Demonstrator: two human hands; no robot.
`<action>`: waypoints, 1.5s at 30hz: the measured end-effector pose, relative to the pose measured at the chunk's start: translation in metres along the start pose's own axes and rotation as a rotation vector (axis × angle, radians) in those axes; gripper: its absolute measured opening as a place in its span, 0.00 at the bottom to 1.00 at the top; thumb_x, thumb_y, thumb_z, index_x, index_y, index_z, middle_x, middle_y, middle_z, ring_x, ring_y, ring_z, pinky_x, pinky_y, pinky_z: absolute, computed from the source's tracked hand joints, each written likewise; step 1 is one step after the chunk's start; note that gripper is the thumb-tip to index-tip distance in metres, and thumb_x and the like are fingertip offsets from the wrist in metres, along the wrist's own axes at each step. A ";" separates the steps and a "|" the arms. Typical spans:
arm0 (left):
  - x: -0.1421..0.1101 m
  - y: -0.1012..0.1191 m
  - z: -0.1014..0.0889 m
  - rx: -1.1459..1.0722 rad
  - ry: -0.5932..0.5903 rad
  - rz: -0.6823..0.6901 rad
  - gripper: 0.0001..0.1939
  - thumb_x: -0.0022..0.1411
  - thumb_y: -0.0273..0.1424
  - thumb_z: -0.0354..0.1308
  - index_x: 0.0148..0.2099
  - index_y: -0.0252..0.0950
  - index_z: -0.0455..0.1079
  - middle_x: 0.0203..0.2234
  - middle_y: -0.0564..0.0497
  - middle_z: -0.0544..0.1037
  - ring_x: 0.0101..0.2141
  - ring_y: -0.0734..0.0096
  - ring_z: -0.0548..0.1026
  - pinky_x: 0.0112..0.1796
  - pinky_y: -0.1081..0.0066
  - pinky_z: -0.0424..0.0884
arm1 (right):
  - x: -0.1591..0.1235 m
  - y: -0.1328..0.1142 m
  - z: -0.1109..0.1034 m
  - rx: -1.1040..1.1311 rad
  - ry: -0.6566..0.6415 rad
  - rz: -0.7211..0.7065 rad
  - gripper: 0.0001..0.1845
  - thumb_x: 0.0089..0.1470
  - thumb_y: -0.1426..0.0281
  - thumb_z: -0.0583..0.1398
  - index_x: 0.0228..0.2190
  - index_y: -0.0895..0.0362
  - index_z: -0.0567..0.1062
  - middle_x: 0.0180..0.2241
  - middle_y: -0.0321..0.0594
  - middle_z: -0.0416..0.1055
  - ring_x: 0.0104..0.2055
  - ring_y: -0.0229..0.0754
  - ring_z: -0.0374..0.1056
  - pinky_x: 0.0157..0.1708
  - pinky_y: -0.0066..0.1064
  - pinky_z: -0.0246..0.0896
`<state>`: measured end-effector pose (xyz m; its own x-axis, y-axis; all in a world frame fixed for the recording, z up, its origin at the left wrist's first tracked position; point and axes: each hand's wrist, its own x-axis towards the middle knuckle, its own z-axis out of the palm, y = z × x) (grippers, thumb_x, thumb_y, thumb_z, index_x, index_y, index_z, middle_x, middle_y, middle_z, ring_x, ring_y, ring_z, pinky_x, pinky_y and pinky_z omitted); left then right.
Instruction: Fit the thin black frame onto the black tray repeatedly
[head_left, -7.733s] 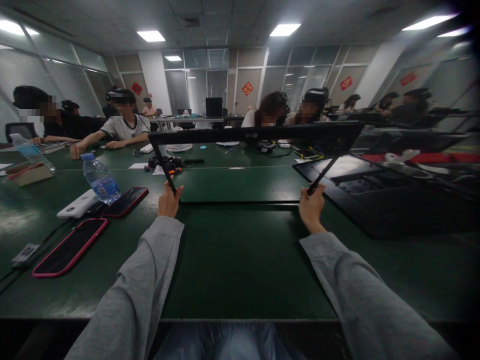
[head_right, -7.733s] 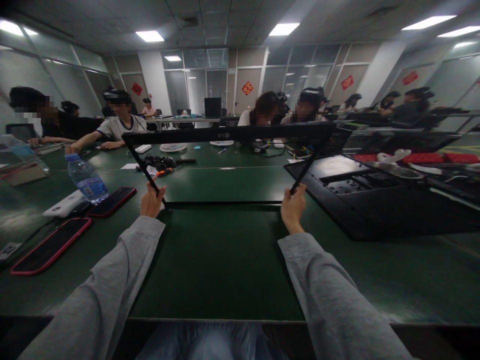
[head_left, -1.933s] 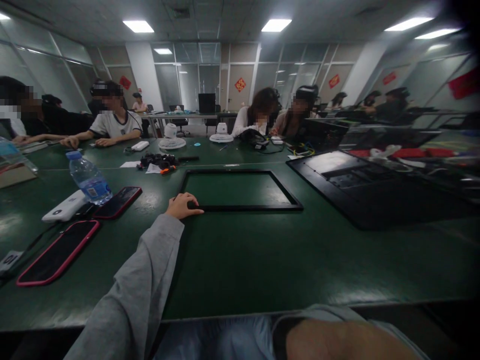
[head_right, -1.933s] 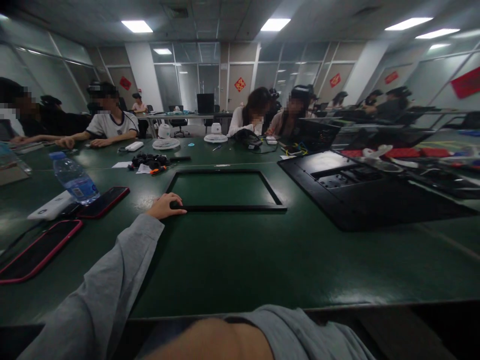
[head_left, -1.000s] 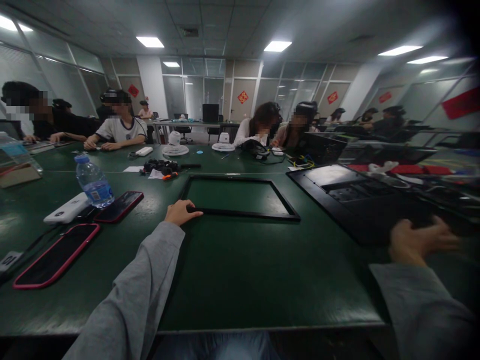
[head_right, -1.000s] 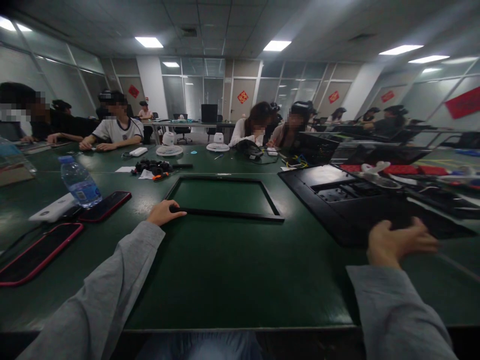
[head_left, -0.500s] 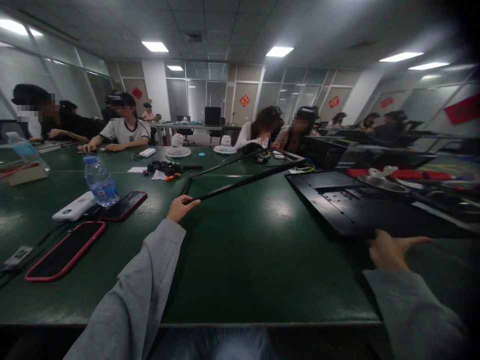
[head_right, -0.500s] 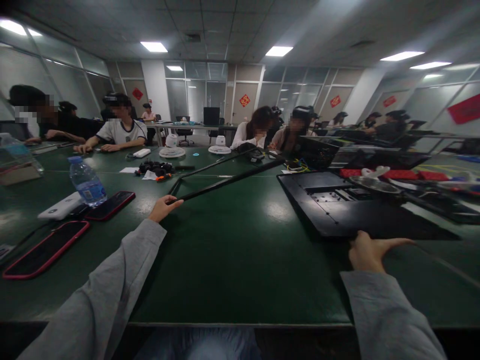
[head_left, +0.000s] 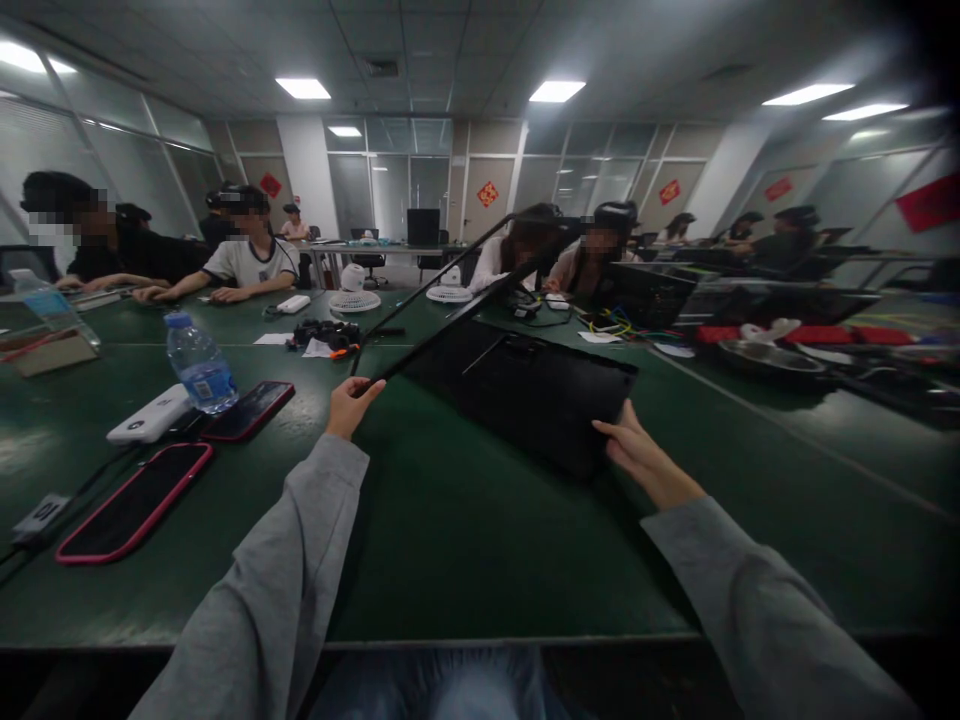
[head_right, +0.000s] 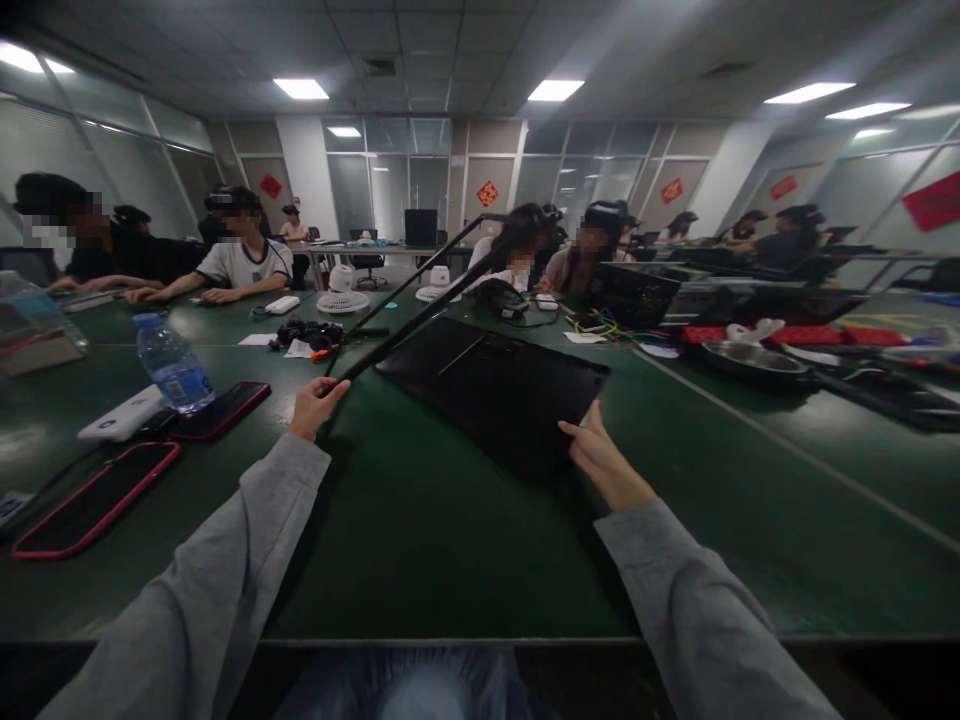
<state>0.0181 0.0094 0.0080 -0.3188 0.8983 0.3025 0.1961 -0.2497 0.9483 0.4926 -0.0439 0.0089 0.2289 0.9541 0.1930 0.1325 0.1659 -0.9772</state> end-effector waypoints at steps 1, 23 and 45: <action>0.000 0.001 -0.001 0.028 0.000 0.024 0.31 0.41 0.55 0.69 0.37 0.35 0.73 0.31 0.49 0.78 0.33 0.67 0.75 0.36 0.68 0.70 | 0.008 -0.001 0.004 0.051 -0.064 0.050 0.51 0.42 0.72 0.64 0.66 0.43 0.54 0.58 0.43 0.68 0.47 0.43 0.72 0.46 0.39 0.70; -0.029 0.022 -0.003 0.882 -0.116 0.408 0.22 0.52 0.53 0.66 0.39 0.41 0.74 0.37 0.51 0.80 0.42 0.60 0.76 0.56 0.52 0.57 | 0.066 0.023 -0.009 -0.020 0.083 -0.038 0.20 0.45 0.61 0.68 0.40 0.53 0.76 0.38 0.41 0.77 0.40 0.45 0.73 0.44 0.40 0.71; -0.039 0.016 -0.022 1.009 -0.101 0.465 0.21 0.66 0.50 0.53 0.31 0.40 0.74 0.35 0.49 0.80 0.43 0.60 0.74 0.56 0.52 0.53 | 0.072 0.070 -0.004 -0.464 0.075 -0.216 0.20 0.51 0.54 0.59 0.36 0.56 0.76 0.36 0.46 0.75 0.42 0.52 0.71 0.48 0.46 0.67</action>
<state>0.0136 -0.0378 0.0138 0.0496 0.8302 0.5553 0.9547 -0.2027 0.2178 0.5224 0.0353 -0.0454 0.2157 0.8869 0.4086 0.5944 0.2128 -0.7755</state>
